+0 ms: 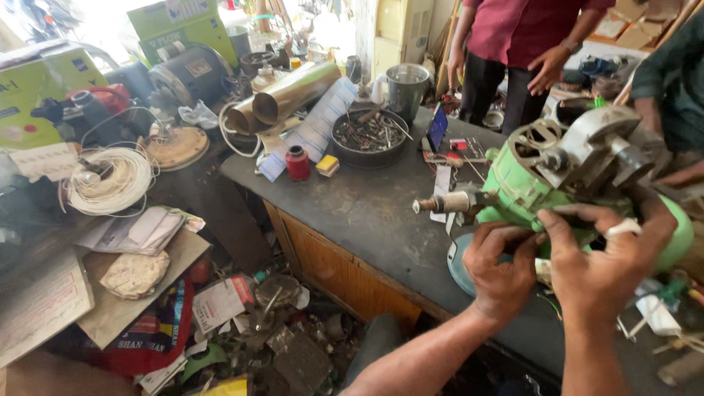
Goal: The person repairs a green electric motor on a cluttered workbench. They use a screwdriver to remove screws from the motor casing, then use a hammer to tap and loosen internal components. The person manipulates wires and parts of the motor throughout the process.
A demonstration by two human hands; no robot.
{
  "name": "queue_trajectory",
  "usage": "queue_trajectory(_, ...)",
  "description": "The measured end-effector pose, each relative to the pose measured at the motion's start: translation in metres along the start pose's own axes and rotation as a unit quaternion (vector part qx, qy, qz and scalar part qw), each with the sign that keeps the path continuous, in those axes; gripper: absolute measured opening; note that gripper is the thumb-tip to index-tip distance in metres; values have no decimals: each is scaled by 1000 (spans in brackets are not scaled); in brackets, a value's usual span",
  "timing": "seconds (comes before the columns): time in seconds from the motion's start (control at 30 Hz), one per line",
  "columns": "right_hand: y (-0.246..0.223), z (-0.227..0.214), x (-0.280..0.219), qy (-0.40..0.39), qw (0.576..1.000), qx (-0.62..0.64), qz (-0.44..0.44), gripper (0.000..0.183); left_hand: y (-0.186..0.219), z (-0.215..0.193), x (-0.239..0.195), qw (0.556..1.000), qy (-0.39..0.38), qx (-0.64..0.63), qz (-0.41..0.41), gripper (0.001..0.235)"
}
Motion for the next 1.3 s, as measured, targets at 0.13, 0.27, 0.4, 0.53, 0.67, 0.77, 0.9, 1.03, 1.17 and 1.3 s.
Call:
queue_trajectory(0.13, -2, 0, 3, 21, 999, -29, 18, 22, 4, 5, -1, 990, 15, 105, 88, 18)
queue_trajectory(0.27, -11, -1, 9, 11, 1000, -12, 24, 18, -5, 6, -6, 988, 15, 131, 85, 18)
queue_trajectory(0.4, -10, -11, 15, -24, 984, 126, 121, 12, -5, 7, -8, 990, 14, 123, 74, 22)
queue_trajectory(0.53, -29, -17, 17, -5, 999, 23, 27, 21, -15, 8, -6, 998, 18, 58, -19, 17)
queue_trajectory(0.67, -33, -13, 17, -2, 1000, -10, 23, 18, -1, 7, -5, 986, 21, 134, 92, 18)
queue_trajectory(0.77, -30, -13, 15, -12, 999, -3, 33, 17, -6, 7, -6, 997, 30, 48, 57, 27)
queue_trajectory(0.9, -28, -13, 15, -18, 999, -8, 29, 15, -9, 8, -7, 994, 25, 78, 71, 19)
queue_trajectory(1.03, -28, -12, 18, -23, 999, -5, 37, 15, -9, 8, -8, 990, 19, 111, 81, 20)
queue_trajectory(1.17, -31, -10, 16, -26, 999, -24, 36, 15, -12, 4, -4, 996, 11, 66, 57, 17)
queue_trajectory(1.3, -32, -13, 17, -24, 999, -21, 28, 15, 1, 5, -3, 986, 14, 108, 128, 17)
Point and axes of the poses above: each hand's wrist, its own x-axis towards the middle knuckle, its own z-axis out of the palm, y = z × x, the point moved 6 cm from there along x, towards the middle knuckle, and after that the axes turned 8 degrees about z, right-handed, at the moved point
